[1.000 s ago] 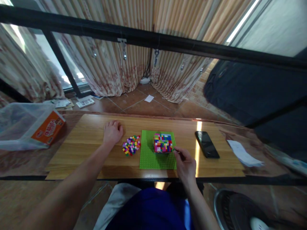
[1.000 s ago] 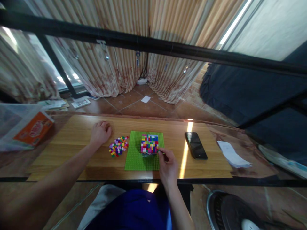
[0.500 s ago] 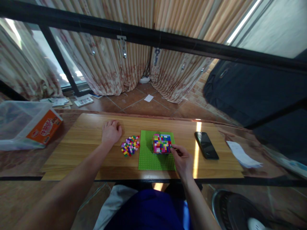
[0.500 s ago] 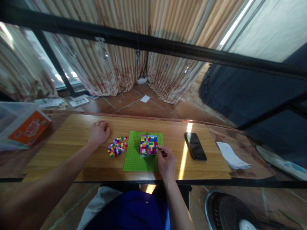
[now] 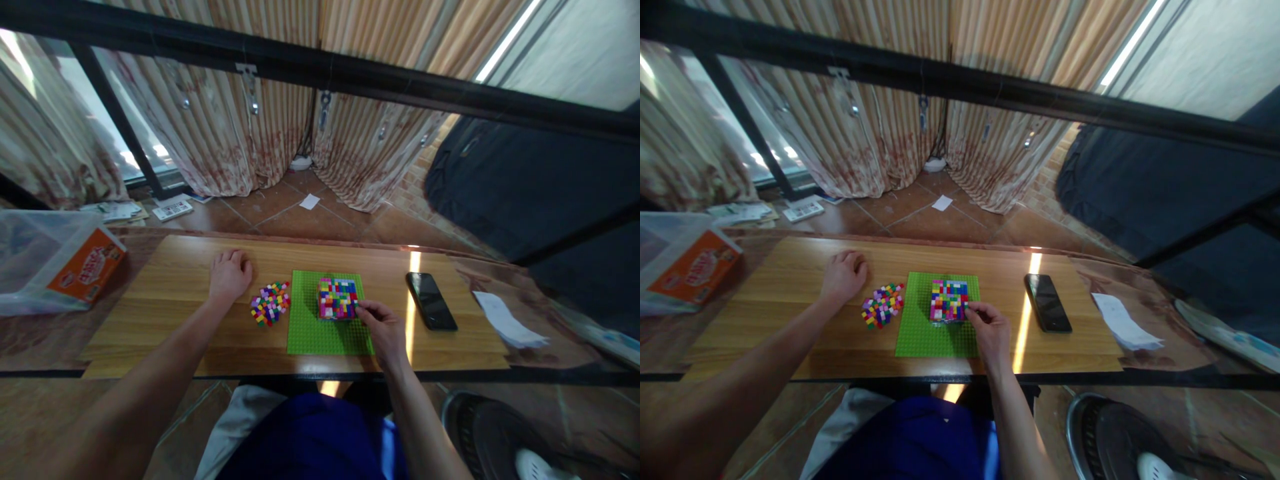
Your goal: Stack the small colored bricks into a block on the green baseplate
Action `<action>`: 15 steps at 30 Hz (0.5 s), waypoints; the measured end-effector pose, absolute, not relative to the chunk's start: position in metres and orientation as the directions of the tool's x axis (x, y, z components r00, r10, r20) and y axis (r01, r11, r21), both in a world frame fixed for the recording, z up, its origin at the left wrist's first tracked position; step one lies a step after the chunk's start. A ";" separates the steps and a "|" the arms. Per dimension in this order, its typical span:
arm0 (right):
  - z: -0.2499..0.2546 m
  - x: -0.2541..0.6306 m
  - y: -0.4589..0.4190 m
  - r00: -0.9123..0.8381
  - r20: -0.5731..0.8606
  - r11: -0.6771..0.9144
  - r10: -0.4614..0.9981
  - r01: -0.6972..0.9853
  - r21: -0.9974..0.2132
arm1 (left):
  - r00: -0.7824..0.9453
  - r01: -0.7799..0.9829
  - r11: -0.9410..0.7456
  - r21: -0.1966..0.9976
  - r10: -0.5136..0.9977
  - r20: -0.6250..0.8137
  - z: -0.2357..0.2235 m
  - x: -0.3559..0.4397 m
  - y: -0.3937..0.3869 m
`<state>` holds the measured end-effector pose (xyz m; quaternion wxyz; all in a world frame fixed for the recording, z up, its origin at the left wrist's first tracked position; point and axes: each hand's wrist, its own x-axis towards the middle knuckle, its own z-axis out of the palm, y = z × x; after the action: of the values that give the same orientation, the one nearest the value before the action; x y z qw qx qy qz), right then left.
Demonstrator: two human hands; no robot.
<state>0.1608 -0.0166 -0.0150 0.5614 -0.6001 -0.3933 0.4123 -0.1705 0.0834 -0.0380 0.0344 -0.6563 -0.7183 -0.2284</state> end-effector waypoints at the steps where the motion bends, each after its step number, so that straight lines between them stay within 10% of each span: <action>1: -0.015 0.161 -0.017 0.351 -0.067 -0.068 0.934 -0.008 -0.998 | -0.136 0.959 0.034 0.282 0.927 0.350 -0.038 -0.170 0.083; 15: -0.017 0.160 -0.016 0.323 -0.253 -0.170 0.912 -0.262 -0.950 | -0.128 0.967 0.037 0.253 0.927 0.352 -0.038 -0.170 0.083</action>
<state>0.1599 -0.0162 -0.0175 0.5781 -0.5721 -0.2840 0.5078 -0.1704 0.0829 -0.0384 0.0453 -0.6587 -0.7188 -0.2176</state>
